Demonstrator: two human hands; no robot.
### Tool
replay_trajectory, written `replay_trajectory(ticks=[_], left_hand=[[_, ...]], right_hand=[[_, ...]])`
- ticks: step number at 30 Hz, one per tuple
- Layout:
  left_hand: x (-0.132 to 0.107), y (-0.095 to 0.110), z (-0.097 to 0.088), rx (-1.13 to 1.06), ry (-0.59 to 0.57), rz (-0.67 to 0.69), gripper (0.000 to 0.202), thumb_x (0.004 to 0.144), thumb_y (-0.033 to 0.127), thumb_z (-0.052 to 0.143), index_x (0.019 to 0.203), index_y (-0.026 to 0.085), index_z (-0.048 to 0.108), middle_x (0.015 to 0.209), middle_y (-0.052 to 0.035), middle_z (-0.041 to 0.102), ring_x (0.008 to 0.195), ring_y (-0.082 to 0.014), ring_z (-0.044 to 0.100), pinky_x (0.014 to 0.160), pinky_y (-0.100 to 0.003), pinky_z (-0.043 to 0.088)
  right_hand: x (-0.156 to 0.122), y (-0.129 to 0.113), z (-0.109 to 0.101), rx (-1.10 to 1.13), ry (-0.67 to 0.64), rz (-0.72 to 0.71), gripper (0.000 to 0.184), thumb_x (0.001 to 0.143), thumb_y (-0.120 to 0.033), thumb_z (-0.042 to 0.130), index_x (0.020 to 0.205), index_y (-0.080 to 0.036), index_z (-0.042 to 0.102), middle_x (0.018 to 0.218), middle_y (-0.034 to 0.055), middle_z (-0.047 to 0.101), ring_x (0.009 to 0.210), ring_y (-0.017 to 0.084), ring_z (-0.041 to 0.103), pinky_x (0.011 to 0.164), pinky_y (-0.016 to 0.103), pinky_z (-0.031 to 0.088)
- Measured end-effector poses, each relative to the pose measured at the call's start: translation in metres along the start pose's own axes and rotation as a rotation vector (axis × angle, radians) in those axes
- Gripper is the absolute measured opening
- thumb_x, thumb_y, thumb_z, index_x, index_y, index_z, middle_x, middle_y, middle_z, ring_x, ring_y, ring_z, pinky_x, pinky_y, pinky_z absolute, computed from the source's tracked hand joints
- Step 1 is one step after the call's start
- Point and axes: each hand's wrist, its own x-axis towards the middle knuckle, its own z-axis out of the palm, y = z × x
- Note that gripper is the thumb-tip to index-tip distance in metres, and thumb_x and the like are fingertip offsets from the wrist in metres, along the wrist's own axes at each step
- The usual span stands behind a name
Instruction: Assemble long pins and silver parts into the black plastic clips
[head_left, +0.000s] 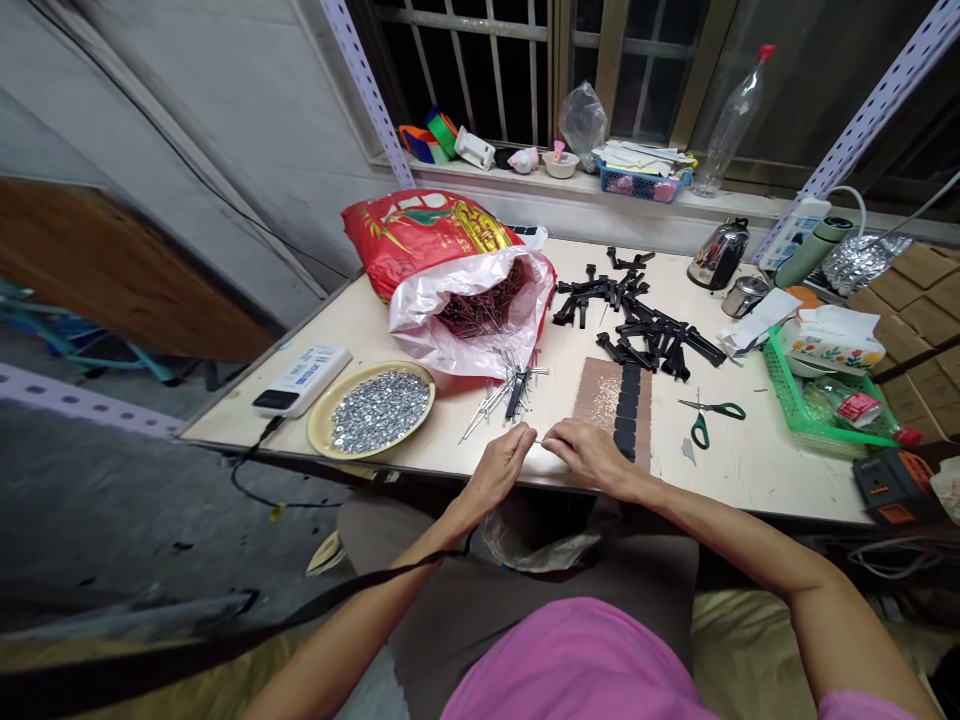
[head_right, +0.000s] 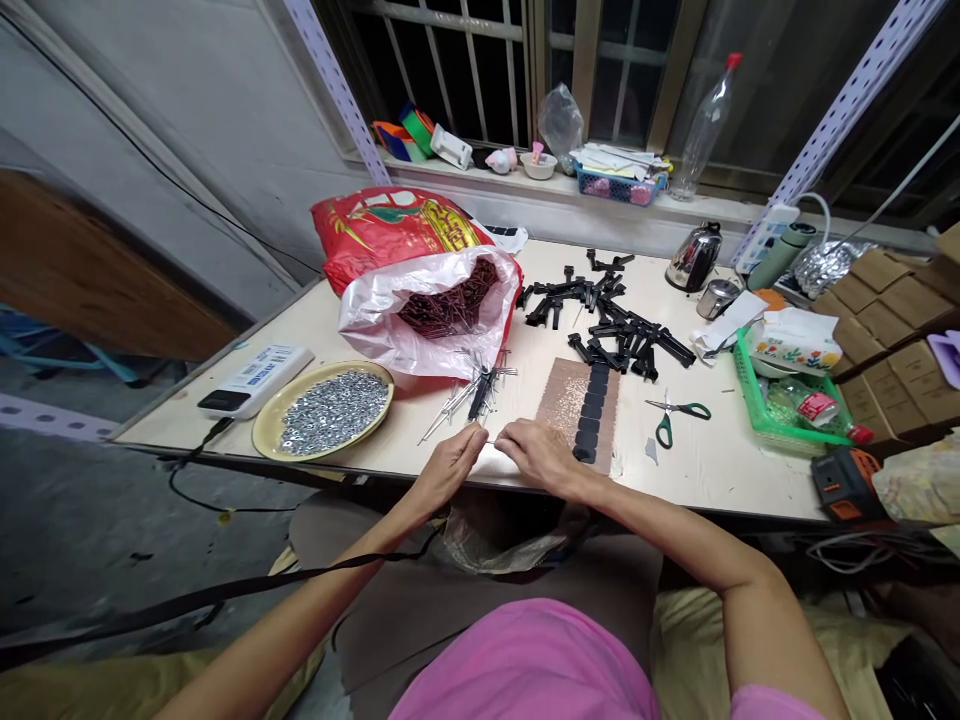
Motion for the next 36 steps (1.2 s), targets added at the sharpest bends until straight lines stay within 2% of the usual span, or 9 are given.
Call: replay_trajectory(ticks=[3, 6, 9, 15, 21, 26, 29, 32, 36], left_hand=[[-0.002, 0.0, -0.001, 0.031, -0.007, 0.043, 0.044, 0.083, 0.06, 0.036, 0.06, 0.022, 0.036, 0.056, 0.0057, 0.034, 0.054, -0.0113, 0.035, 0.052, -0.025, 0.03], [-0.001, -0.002, 0.0, -0.141, -0.049, -0.042, 0.046, 0.081, 0.064, 0.038, 0.063, 0.022, 0.041, 0.053, 0.0071, 0.032, 0.048, -0.0096, 0.031, 0.045, -0.023, 0.027], [0.001, -0.001, -0.001, -0.395, -0.077, -0.163, 0.05, 0.076, 0.068, 0.044, 0.071, 0.019, 0.05, 0.052, 0.0088, 0.03, 0.042, -0.0074, 0.027, 0.038, -0.02, 0.023], [0.003, 0.007, -0.004, -0.555, 0.059, -0.153, 0.048, 0.068, 0.058, 0.065, 0.085, 0.014, 0.063, 0.068, 0.0004, 0.056, 0.054, -0.0099, 0.051, 0.045, -0.022, 0.042], [0.003, -0.005, 0.003, -0.303, 0.119, 0.007, 0.032, 0.077, 0.047, 0.061, 0.083, 0.016, 0.065, 0.06, 0.0013, 0.06, 0.051, -0.0115, 0.056, 0.054, -0.026, 0.049], [0.005, -0.023, 0.004, 0.244, 0.189, 0.48, 0.029, 0.093, 0.037, 0.042, 0.082, 0.018, 0.062, 0.067, -0.002, 0.061, 0.058, -0.0129, 0.057, 0.058, -0.026, 0.05], [0.006, -0.031, 0.0, 0.512, 0.173, 0.66, 0.03, 0.096, 0.029, 0.035, 0.088, 0.017, 0.061, 0.069, -0.0047, 0.061, 0.066, -0.0159, 0.06, 0.062, -0.028, 0.051], [0.007, -0.036, -0.001, 0.599, 0.105, 0.67, 0.029, 0.097, 0.025, 0.033, 0.103, 0.016, 0.06, 0.08, -0.0079, 0.066, 0.077, -0.0177, 0.064, 0.07, -0.03, 0.054], [0.007, -0.042, 0.005, 0.506, 0.067, 0.578, 0.033, 0.097, 0.025, 0.031, 0.112, 0.017, 0.059, 0.093, -0.0113, 0.07, 0.086, -0.0189, 0.067, 0.08, -0.033, 0.055]], right_hand=[[0.002, -0.003, -0.002, 0.514, -0.204, 0.315, 0.033, 0.088, -0.044, 0.051, 0.074, -0.015, 0.058, 0.06, -0.0041, 0.05, 0.048, 0.007, 0.038, 0.048, 0.022, 0.029], [0.003, -0.005, -0.006, 0.686, -0.195, 0.435, 0.035, 0.078, -0.048, 0.06, 0.07, -0.015, 0.056, 0.058, -0.0059, 0.047, 0.045, 0.005, 0.033, 0.044, 0.02, 0.025], [0.002, -0.008, -0.01, 0.655, -0.106, 0.393, 0.03, 0.076, -0.044, 0.061, 0.069, -0.015, 0.056, 0.057, -0.0058, 0.046, 0.048, 0.005, 0.036, 0.045, 0.019, 0.028], [-0.003, -0.006, -0.009, 0.432, 0.105, 0.184, 0.021, 0.082, -0.033, 0.054, 0.072, -0.016, 0.059, 0.062, -0.0023, 0.053, 0.057, 0.009, 0.047, 0.053, 0.021, 0.036], [-0.005, -0.007, -0.008, 0.187, 0.184, 0.072, 0.017, 0.086, -0.025, 0.053, 0.074, -0.017, 0.062, 0.067, 0.0001, 0.058, 0.065, 0.012, 0.052, 0.062, 0.023, 0.038], [-0.006, -0.009, -0.011, 0.136, 0.122, 0.094, 0.016, 0.084, -0.022, 0.054, 0.071, -0.016, 0.061, 0.064, -0.0011, 0.057, 0.063, 0.011, 0.049, 0.063, 0.023, 0.036], [-0.006, -0.009, -0.011, 0.259, 0.04, 0.187, 0.019, 0.083, -0.022, 0.053, 0.067, -0.016, 0.059, 0.058, -0.0034, 0.052, 0.057, 0.009, 0.045, 0.058, 0.022, 0.035], [-0.005, -0.006, -0.01, 0.395, -0.001, 0.287, 0.018, 0.081, -0.023, 0.052, 0.066, -0.015, 0.057, 0.056, -0.0041, 0.05, 0.054, 0.008, 0.042, 0.055, 0.021, 0.034], [-0.005, -0.002, -0.006, 0.464, 0.021, 0.33, 0.018, 0.079, -0.026, 0.052, 0.065, -0.016, 0.055, 0.058, -0.0036, 0.05, 0.055, 0.009, 0.043, 0.053, 0.021, 0.034]])
